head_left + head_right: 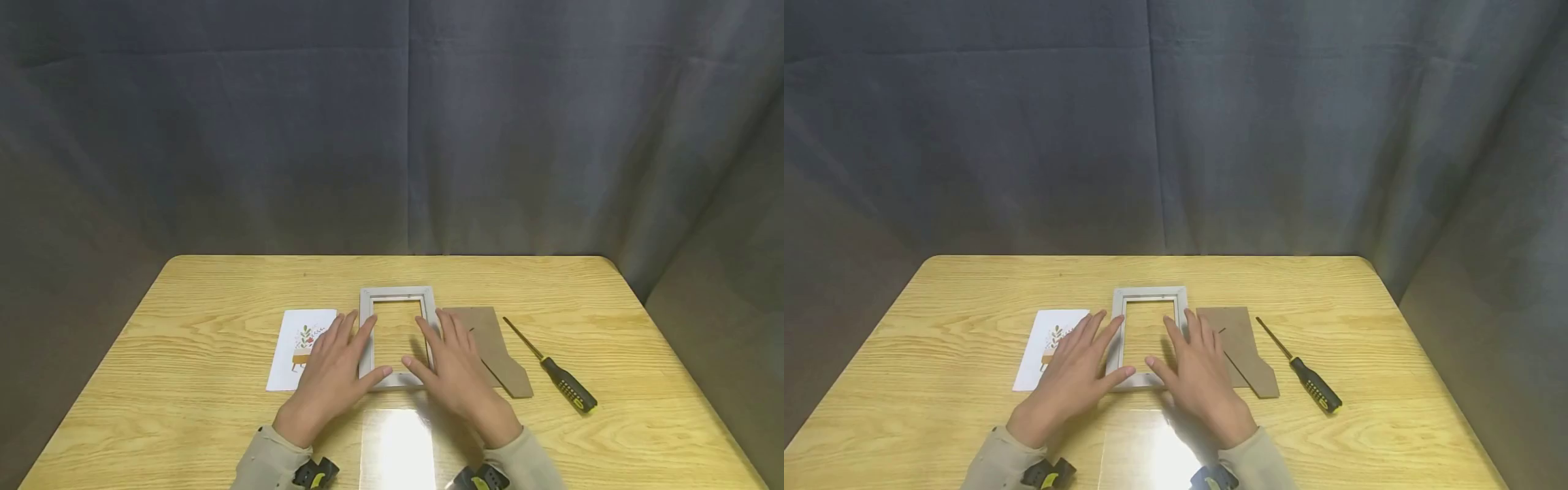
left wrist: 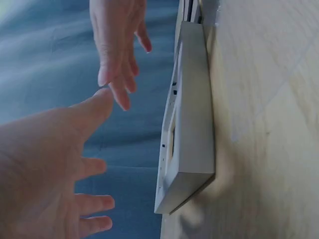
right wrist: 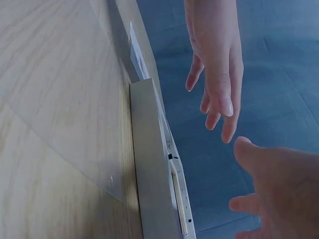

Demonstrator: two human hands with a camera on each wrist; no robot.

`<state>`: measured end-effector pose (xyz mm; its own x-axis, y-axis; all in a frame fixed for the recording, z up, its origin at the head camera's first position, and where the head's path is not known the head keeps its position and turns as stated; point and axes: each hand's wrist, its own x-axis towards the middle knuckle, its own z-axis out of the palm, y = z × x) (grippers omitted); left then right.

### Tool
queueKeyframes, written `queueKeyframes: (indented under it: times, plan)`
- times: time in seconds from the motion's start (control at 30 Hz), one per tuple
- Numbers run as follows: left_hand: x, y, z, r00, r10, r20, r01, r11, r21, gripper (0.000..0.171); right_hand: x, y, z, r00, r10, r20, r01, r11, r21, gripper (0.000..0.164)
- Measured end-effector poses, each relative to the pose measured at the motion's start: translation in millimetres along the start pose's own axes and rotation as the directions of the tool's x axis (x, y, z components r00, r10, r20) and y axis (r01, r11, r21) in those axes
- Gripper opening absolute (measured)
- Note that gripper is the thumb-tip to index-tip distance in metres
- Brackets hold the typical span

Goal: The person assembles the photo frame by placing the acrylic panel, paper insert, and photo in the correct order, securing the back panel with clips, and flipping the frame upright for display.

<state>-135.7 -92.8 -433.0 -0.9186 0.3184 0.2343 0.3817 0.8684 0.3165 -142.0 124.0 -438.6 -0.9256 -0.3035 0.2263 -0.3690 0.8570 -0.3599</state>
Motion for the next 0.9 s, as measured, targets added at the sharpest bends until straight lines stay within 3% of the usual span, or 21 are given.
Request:
queueKeyframes:
  times: [0.27, 0.53, 0.77, 0.9]
  plan:
    - [-1.6, -0.7, 3.4, 0.995, 0.064, -0.07, -0.064, 0.998, -0.007, 0.078, 0, 4, -7, 1.0, -0.015, -0.01, 0.015, 1.0, -0.014, 0.071]
    - [-10.1, -5.8, -2.2, 0.991, 0.091, -0.102, -0.088, 0.996, 0.032, 0.067, -8, 7, -14, 0.998, -0.052, -0.027, 0.051, 0.998, -0.043, 0.068]
    - [-20.7, -10.6, -5.1, 0.987, 0.114, -0.11, -0.111, 0.993, 0.036, 0.063, -22, 0, -16, 0.988, -0.151, -0.025, 0.146, 0.979, -0.144, 0.065]
    - [-26.5, -11.8, -6.5, 0.987, 0.123, -0.108, -0.119, 0.992, 0.044, 0.063, -32, -5, -14, 0.978, -0.204, -0.035, 0.199, 0.974, -0.107, 0.062]
